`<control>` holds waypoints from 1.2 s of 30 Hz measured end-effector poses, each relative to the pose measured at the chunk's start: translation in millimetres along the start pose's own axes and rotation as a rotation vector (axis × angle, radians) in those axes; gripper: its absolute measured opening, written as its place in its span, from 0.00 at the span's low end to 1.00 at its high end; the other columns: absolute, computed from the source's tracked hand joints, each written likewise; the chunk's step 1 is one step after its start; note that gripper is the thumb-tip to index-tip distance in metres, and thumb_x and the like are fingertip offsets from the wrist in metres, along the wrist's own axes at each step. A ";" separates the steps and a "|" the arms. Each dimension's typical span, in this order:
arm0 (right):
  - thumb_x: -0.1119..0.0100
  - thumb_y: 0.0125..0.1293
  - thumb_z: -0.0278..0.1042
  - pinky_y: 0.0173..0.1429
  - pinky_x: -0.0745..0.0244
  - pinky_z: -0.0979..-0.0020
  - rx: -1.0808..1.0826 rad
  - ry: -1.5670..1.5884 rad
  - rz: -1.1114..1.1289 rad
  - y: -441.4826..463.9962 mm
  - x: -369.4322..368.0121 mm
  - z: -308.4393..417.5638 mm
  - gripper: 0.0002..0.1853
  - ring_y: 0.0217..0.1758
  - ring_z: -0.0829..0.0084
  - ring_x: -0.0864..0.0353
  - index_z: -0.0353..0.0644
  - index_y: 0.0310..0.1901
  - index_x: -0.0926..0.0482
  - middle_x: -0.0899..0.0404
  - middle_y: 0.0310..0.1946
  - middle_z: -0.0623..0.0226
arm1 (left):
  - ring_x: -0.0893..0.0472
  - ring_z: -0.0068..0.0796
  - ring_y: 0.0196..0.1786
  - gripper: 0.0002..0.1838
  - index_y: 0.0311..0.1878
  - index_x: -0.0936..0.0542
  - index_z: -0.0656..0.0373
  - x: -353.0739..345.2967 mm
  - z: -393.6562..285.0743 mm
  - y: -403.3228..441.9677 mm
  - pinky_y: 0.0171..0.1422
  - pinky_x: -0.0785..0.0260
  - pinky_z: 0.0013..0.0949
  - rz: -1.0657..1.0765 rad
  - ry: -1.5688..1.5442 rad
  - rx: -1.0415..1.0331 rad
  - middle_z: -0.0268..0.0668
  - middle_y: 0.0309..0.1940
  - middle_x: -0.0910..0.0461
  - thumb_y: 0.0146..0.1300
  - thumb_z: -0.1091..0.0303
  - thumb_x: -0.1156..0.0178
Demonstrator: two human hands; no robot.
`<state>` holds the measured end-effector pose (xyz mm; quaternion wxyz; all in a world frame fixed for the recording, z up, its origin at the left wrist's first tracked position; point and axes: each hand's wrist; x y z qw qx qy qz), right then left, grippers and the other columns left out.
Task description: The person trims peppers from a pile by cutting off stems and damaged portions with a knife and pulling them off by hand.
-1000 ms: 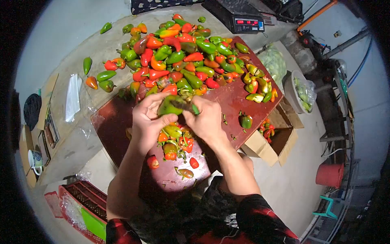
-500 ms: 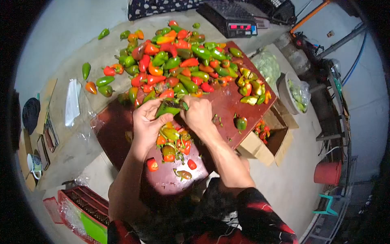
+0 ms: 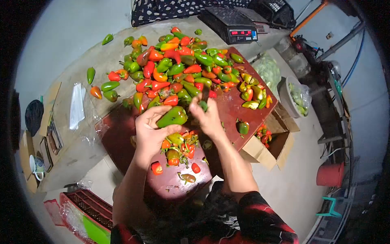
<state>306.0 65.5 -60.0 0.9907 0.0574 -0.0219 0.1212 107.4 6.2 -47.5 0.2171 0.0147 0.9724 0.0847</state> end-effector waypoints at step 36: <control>0.31 0.60 0.48 0.39 0.24 0.67 0.100 -0.261 -0.227 -9.3 -35.1 14.6 0.27 0.33 0.74 0.23 0.35 0.52 0.24 0.22 0.30 0.67 | 0.15 0.31 0.44 0.20 0.68 0.31 0.70 5.0 11.9 5.9 0.53 0.21 0.35 0.119 -0.494 0.399 0.43 0.52 0.18 0.78 0.69 0.53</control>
Point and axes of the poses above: each hand's wrist, its own y-axis towards the middle knuckle, its own x-axis out of the back of the hand, z = x × y
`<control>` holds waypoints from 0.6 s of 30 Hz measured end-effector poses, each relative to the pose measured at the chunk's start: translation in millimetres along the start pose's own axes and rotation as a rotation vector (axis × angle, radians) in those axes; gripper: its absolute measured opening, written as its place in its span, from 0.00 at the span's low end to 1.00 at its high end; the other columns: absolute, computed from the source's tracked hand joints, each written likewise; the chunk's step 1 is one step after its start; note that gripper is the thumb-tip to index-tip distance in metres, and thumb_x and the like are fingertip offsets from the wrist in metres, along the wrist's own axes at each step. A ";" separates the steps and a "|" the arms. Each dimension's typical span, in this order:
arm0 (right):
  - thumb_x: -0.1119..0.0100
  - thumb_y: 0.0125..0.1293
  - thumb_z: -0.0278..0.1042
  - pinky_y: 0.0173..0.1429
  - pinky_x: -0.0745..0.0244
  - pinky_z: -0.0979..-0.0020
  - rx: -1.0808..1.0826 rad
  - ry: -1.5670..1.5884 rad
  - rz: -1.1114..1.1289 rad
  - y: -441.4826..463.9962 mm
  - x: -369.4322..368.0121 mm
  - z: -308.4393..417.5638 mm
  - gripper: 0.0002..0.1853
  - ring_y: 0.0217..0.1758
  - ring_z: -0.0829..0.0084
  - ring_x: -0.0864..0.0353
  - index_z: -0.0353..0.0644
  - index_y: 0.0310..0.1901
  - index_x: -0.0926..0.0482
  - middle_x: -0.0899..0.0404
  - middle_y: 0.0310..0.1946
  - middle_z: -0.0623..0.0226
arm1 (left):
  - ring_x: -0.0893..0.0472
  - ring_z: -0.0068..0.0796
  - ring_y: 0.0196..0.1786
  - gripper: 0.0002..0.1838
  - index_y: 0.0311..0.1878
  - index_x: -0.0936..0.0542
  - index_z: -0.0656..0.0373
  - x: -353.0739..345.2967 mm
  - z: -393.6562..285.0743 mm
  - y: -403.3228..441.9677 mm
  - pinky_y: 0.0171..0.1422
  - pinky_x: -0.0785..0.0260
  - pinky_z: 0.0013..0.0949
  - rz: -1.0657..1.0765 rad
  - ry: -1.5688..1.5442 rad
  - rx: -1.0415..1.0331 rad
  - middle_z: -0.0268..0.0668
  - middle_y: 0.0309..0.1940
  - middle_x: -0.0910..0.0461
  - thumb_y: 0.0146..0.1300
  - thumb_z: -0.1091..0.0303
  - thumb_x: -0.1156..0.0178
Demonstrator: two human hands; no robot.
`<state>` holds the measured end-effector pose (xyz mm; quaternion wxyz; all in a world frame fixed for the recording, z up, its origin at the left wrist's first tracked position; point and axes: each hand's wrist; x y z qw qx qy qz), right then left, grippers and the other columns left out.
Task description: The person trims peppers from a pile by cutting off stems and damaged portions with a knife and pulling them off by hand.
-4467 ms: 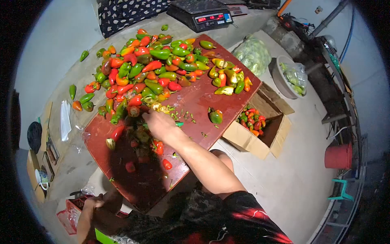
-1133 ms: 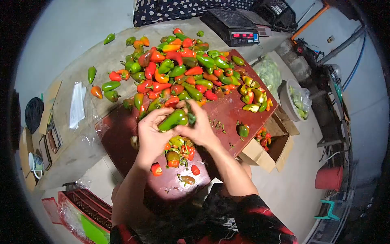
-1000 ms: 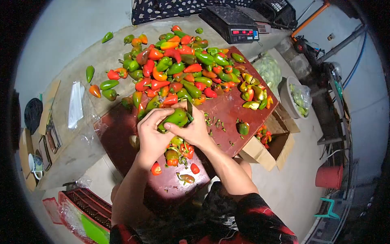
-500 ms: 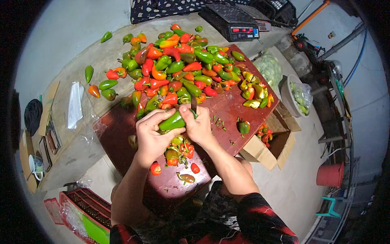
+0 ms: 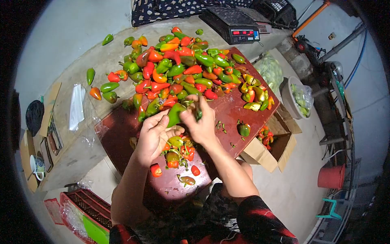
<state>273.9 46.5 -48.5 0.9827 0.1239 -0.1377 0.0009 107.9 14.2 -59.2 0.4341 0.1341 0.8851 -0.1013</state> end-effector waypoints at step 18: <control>0.43 0.68 0.32 0.25 0.42 0.74 -0.107 0.353 -0.177 10.4 -1.8 -4.7 0.15 0.21 0.85 0.37 0.44 0.22 0.29 0.30 0.19 0.79 | 0.16 0.26 0.39 0.21 0.66 0.27 0.71 -11.6 23.7 -4.8 0.43 0.23 0.28 -0.087 0.384 -0.189 0.42 0.47 0.16 0.75 0.71 0.45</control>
Point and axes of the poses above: each hand's wrist, its own y-axis towards the middle knuckle, its own x-axis out of the back of the hand, z = x × y
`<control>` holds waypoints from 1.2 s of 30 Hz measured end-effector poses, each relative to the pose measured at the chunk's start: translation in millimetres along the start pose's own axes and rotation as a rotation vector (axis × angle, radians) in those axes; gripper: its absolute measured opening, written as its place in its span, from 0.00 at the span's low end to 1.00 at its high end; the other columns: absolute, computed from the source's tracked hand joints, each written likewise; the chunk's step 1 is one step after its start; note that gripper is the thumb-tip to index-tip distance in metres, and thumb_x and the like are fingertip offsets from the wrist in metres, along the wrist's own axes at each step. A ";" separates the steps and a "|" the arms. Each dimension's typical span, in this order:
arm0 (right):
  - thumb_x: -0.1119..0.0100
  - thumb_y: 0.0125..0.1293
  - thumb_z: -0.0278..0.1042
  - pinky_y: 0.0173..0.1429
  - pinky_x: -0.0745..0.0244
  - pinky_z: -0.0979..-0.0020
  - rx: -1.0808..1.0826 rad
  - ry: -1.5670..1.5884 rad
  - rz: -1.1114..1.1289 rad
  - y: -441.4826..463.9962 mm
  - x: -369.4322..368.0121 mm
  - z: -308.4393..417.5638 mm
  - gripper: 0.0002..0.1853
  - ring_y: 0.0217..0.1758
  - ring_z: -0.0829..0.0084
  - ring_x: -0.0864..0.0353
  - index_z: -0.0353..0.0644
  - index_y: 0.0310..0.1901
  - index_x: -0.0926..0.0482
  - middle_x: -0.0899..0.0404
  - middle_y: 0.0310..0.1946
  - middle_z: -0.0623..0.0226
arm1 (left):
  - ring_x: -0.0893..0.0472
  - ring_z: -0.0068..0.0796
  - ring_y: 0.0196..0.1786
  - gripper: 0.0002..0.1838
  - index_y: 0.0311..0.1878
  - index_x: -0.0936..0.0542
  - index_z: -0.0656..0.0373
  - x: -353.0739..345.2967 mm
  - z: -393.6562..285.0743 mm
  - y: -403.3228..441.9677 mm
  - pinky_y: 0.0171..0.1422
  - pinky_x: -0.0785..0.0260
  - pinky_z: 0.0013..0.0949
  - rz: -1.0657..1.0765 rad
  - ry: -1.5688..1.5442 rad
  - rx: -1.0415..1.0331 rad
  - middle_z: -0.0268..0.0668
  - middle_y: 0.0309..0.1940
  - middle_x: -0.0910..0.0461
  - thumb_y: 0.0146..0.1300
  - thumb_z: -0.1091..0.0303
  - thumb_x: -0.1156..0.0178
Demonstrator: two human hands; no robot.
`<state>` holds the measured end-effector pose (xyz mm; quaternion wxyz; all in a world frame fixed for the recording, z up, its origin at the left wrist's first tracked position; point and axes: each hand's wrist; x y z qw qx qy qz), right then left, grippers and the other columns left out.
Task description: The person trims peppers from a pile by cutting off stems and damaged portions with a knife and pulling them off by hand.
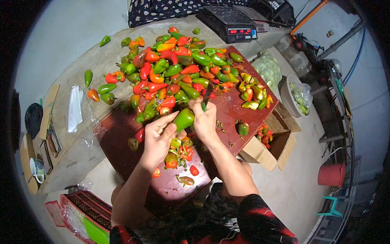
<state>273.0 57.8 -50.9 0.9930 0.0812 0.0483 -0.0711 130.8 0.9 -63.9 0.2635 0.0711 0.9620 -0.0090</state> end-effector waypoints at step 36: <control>0.38 0.66 0.34 0.23 0.37 0.72 0.212 -0.147 -0.023 -16.3 2.4 2.7 0.12 0.18 0.80 0.32 0.39 0.26 0.25 0.26 0.18 0.73 | 0.42 0.14 0.22 0.18 0.45 0.28 0.52 5.1 -13.0 -3.6 0.27 0.48 0.23 0.293 -0.475 0.437 0.23 0.20 0.41 0.78 0.47 0.54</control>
Point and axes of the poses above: each hand's wrist, its own y-axis towards the middle knuckle, its own x-axis out of the back of the hand, z = x × y
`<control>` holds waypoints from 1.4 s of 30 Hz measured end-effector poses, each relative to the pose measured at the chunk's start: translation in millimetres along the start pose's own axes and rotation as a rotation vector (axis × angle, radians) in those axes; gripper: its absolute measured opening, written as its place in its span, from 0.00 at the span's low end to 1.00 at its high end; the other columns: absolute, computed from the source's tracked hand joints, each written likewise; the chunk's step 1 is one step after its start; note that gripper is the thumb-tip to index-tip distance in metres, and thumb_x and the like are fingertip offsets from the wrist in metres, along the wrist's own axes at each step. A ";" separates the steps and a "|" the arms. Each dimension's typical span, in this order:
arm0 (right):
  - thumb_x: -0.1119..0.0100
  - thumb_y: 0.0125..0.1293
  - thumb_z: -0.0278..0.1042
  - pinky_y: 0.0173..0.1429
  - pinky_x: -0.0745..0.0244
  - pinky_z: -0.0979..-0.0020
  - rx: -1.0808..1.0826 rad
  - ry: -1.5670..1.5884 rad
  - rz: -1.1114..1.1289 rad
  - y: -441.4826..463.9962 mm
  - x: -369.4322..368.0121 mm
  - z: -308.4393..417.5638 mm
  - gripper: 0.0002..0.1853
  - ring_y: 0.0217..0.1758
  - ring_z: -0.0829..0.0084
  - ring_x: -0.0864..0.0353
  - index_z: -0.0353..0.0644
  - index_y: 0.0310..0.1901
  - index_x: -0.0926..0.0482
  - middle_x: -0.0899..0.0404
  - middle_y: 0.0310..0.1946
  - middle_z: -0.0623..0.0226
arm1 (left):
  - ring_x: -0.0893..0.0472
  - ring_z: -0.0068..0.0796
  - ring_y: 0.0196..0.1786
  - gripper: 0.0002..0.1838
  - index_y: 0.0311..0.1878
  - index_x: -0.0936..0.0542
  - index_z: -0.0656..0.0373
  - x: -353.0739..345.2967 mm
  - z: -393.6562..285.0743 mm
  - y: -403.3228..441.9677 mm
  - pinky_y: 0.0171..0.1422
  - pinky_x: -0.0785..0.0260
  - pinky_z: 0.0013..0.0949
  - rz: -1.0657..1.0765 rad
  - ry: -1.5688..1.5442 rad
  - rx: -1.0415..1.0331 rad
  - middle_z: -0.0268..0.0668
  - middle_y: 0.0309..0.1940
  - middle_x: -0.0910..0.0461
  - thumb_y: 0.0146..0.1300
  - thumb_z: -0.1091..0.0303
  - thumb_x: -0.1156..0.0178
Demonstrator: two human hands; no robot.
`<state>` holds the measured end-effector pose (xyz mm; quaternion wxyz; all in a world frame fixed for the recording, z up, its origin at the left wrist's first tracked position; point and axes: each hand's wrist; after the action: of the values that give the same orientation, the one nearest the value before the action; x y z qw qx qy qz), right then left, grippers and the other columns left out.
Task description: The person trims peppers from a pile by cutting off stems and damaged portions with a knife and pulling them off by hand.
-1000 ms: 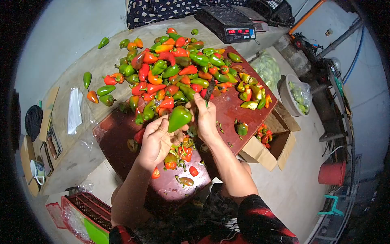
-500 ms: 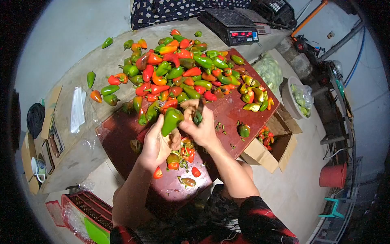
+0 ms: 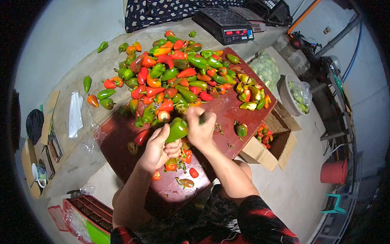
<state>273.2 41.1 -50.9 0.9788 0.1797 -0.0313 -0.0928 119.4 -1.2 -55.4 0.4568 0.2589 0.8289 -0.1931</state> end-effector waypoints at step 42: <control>0.29 0.66 0.43 0.25 0.49 0.74 -0.062 -0.079 0.066 6.9 13.5 -18.5 0.28 0.22 0.85 0.46 0.45 0.19 0.40 0.42 0.16 0.81 | 0.48 0.17 0.14 0.27 0.20 0.34 0.54 14.1 6.4 2.2 0.20 0.53 0.25 0.065 -0.197 0.116 0.22 0.11 0.48 0.73 0.49 0.59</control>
<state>289.4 51.2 -65.3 0.9844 0.1446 -0.0728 -0.0685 118.6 0.5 -70.8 0.5265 0.2914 0.7585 -0.2501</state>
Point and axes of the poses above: each hand's wrist, its own y-axis towards the middle knuckle, its own x-axis out of the back of the hand, z = x × y
